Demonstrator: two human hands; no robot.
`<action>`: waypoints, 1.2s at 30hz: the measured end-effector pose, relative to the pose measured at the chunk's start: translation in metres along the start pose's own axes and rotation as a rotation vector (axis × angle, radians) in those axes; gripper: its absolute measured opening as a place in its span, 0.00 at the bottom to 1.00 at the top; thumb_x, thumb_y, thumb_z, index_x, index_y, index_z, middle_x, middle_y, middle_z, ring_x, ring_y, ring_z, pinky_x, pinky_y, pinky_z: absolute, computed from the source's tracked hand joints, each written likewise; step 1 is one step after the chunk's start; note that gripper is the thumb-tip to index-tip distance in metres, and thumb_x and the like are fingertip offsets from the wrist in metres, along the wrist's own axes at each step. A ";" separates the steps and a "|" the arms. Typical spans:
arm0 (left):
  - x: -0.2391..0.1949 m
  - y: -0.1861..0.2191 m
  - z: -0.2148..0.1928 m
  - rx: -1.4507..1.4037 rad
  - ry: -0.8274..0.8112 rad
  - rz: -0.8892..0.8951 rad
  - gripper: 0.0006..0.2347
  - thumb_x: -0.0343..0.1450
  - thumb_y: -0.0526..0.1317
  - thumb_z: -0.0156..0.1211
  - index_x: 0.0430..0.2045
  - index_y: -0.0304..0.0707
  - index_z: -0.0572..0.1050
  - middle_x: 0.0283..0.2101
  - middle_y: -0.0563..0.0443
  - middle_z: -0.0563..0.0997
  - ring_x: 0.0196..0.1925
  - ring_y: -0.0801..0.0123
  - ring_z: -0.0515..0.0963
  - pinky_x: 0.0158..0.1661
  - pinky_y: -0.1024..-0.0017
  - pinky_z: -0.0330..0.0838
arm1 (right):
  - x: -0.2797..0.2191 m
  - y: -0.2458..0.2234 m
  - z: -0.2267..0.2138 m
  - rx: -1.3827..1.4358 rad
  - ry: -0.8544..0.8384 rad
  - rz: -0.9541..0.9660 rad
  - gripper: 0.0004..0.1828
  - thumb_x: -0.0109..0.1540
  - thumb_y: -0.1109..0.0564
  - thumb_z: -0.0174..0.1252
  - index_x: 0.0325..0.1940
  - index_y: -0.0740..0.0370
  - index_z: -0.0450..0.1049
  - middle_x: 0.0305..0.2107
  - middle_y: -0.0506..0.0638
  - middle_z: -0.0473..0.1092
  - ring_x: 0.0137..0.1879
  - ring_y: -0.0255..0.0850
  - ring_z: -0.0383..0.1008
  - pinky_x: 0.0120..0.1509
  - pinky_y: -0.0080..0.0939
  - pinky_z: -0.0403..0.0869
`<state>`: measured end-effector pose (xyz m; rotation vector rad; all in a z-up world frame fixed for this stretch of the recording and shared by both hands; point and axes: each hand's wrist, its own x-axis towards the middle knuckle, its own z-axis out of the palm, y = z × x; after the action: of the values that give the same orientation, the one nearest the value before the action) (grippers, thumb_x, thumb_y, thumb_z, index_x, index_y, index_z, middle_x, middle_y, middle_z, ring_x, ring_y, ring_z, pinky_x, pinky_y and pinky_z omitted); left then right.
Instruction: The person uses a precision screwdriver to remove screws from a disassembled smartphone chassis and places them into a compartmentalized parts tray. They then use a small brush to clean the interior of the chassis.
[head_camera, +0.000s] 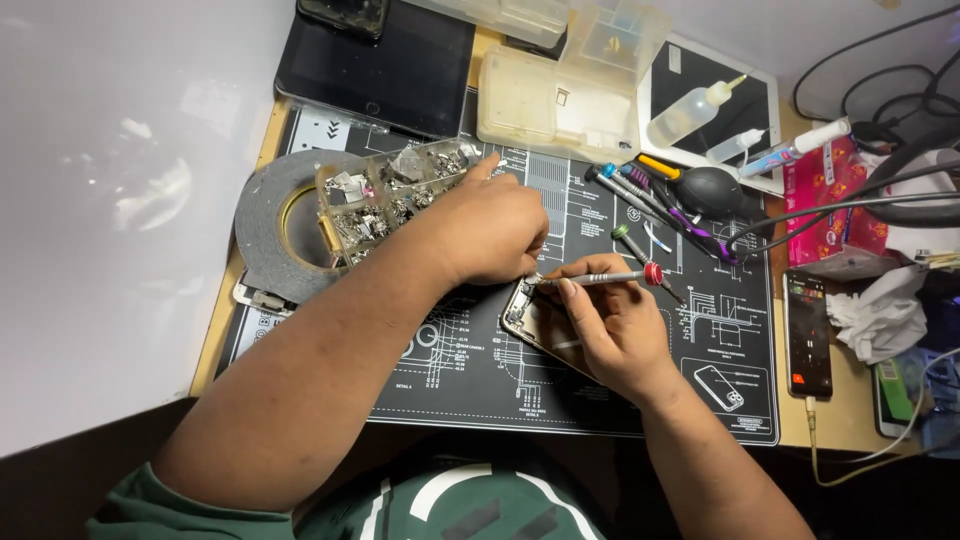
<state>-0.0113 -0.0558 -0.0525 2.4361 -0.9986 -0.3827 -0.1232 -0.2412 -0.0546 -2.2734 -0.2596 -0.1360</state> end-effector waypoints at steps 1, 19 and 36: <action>-0.001 0.002 -0.001 -0.001 0.003 -0.002 0.05 0.65 0.43 0.70 0.25 0.46 0.85 0.31 0.50 0.85 0.52 0.53 0.80 0.73 0.43 0.38 | 0.000 0.000 0.001 -0.001 -0.003 -0.003 0.10 0.68 0.55 0.54 0.47 0.65 0.74 0.34 0.59 0.80 0.42 0.49 0.83 0.43 0.48 0.78; 0.009 -0.004 0.012 0.000 -0.017 -0.006 0.06 0.66 0.46 0.69 0.25 0.49 0.85 0.29 0.50 0.85 0.53 0.54 0.81 0.74 0.43 0.34 | -0.003 0.003 0.009 -0.070 0.016 -0.168 0.07 0.67 0.61 0.56 0.45 0.68 0.74 0.36 0.61 0.78 0.39 0.51 0.82 0.39 0.45 0.76; 0.006 -0.001 0.006 0.022 -0.046 -0.012 0.07 0.66 0.47 0.68 0.28 0.48 0.85 0.33 0.49 0.86 0.54 0.52 0.81 0.74 0.43 0.35 | 0.004 -0.012 0.007 -0.233 -0.033 -0.137 0.06 0.66 0.59 0.58 0.46 0.61 0.73 0.30 0.57 0.79 0.36 0.56 0.82 0.36 0.52 0.78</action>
<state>-0.0091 -0.0610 -0.0584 2.4648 -1.0125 -0.4359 -0.1224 -0.2277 -0.0498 -2.4902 -0.4366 -0.2092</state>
